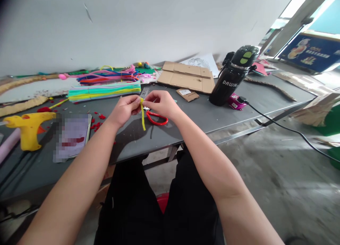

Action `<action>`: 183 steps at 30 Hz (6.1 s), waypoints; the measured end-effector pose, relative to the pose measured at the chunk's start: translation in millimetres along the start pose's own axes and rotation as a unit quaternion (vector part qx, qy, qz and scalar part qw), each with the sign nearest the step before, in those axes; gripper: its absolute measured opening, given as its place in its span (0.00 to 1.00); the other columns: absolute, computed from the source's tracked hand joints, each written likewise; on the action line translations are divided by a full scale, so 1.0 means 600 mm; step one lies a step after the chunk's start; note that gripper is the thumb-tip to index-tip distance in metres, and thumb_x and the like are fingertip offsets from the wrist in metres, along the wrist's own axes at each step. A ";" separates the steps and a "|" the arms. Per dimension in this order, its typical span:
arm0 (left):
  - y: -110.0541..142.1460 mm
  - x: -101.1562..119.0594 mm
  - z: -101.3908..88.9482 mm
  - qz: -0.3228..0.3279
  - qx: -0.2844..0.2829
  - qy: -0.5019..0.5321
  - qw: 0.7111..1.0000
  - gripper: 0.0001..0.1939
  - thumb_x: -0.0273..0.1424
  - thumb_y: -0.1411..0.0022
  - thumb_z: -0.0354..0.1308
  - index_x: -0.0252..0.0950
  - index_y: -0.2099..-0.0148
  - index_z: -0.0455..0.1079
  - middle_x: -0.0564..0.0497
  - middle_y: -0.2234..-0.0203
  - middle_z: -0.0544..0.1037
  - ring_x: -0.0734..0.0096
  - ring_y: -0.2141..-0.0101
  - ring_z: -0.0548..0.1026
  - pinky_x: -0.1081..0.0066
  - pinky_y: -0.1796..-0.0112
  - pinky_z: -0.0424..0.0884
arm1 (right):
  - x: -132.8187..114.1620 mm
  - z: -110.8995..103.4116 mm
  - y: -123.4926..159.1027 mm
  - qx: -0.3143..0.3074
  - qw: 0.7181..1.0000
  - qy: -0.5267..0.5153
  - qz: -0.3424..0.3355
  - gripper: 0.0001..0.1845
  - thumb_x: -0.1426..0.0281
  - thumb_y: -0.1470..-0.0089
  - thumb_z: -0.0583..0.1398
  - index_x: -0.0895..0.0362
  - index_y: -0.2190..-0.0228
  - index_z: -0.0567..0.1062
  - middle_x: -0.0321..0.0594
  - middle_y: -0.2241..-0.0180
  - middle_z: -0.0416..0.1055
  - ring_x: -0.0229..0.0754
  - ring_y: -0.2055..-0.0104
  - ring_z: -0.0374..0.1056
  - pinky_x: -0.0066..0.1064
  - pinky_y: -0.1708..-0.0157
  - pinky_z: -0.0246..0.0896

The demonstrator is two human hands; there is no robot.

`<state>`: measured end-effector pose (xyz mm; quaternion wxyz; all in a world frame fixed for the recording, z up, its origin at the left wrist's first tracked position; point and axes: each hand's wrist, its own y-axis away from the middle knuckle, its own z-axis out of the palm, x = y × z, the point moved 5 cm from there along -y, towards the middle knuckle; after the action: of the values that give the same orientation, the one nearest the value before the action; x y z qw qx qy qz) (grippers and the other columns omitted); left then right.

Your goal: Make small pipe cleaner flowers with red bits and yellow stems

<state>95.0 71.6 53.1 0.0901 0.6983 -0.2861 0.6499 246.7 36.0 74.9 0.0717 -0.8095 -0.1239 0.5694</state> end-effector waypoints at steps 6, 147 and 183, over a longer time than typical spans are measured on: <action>0.002 -0.006 0.009 -0.025 -0.025 0.106 0.994 0.21 0.48 0.43 0.66 0.35 0.73 0.69 0.53 0.80 0.67 0.78 0.80 0.59 0.73 0.79 0.51 | 0.019 0.004 0.002 -0.024 0.990 -0.115 0.077 0.21 0.57 0.57 0.72 0.58 0.69 0.76 0.35 0.74 0.73 0.32 0.76 0.61 0.26 0.77 0.54; 0.002 -0.002 -0.011 0.002 0.071 -0.012 0.997 0.23 0.45 0.53 0.73 0.34 0.61 0.80 0.47 0.69 0.81 0.68 0.69 0.75 0.69 0.66 0.72 | 0.017 0.000 0.008 0.016 0.994 0.085 -0.066 0.16 0.57 0.43 0.63 0.58 0.66 0.79 0.38 0.71 0.75 0.36 0.73 0.62 0.30 0.72 0.56; -0.001 -0.017 -0.012 0.015 0.076 -0.005 0.997 0.24 0.49 0.50 0.71 0.34 0.59 0.80 0.45 0.68 0.82 0.65 0.67 0.79 0.65 0.60 0.76 | -0.007 0.004 0.017 -0.002 0.967 0.239 -0.088 0.09 0.65 0.40 0.58 0.56 0.64 0.77 0.40 0.66 0.78 0.41 0.67 0.66 0.32 0.65 0.56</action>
<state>89.5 78.6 44.5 0.0253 0.7022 -0.2464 0.6675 244.0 25.0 75.5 0.1474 -0.9083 -0.1749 0.3502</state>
